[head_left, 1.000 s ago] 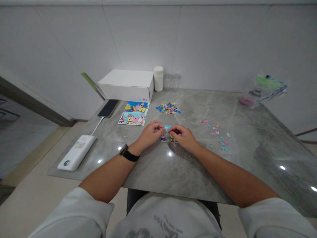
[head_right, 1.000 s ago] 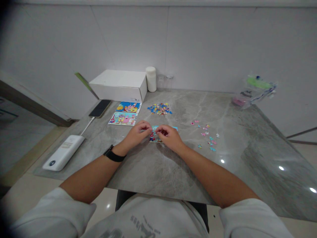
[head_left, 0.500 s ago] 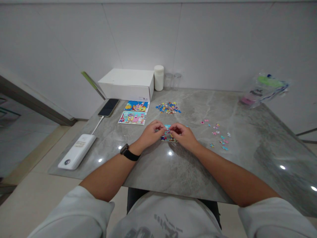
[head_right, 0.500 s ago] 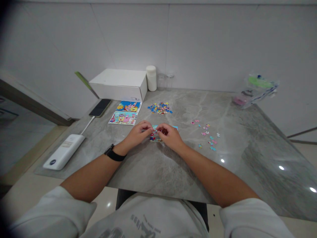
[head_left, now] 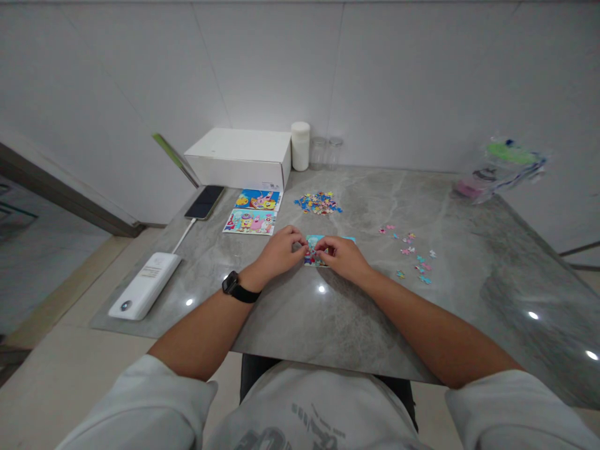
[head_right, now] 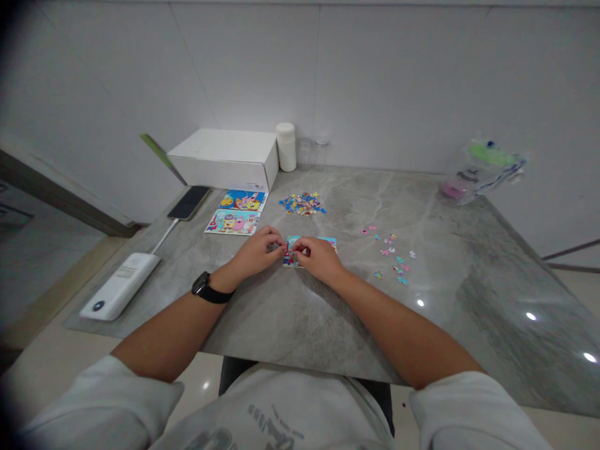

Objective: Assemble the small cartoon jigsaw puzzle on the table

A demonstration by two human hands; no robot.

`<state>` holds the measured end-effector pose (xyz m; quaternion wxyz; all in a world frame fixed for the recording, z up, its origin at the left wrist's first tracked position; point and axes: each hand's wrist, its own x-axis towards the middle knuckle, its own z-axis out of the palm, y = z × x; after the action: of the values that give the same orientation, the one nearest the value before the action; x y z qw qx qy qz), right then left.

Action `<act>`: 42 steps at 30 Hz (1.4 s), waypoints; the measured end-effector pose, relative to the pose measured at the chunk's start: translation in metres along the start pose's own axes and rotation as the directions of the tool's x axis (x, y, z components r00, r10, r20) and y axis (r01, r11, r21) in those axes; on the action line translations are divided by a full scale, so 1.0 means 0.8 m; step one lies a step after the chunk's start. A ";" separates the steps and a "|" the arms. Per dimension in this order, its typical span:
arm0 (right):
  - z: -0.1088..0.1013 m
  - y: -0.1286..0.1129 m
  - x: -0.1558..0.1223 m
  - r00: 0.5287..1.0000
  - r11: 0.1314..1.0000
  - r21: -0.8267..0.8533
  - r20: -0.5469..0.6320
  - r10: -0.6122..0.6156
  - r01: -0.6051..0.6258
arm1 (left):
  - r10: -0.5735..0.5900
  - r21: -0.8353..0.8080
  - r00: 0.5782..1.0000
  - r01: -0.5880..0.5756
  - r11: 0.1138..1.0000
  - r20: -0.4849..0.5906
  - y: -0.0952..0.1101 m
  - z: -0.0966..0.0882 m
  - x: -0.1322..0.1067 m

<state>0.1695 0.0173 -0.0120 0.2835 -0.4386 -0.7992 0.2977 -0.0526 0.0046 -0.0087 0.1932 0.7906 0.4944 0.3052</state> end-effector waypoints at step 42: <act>-0.010 0.012 -0.013 0.994 0.900 -0.423 0.066 -0.081 0.102 | 0.000 0.304 0.980 -0.062 0.950 0.200 0.025 -0.008 -0.015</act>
<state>0.1845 0.0141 -0.0156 0.1757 -0.4446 -0.8711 0.1127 -0.0471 -0.0148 0.0047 0.1103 0.8452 0.5018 0.1470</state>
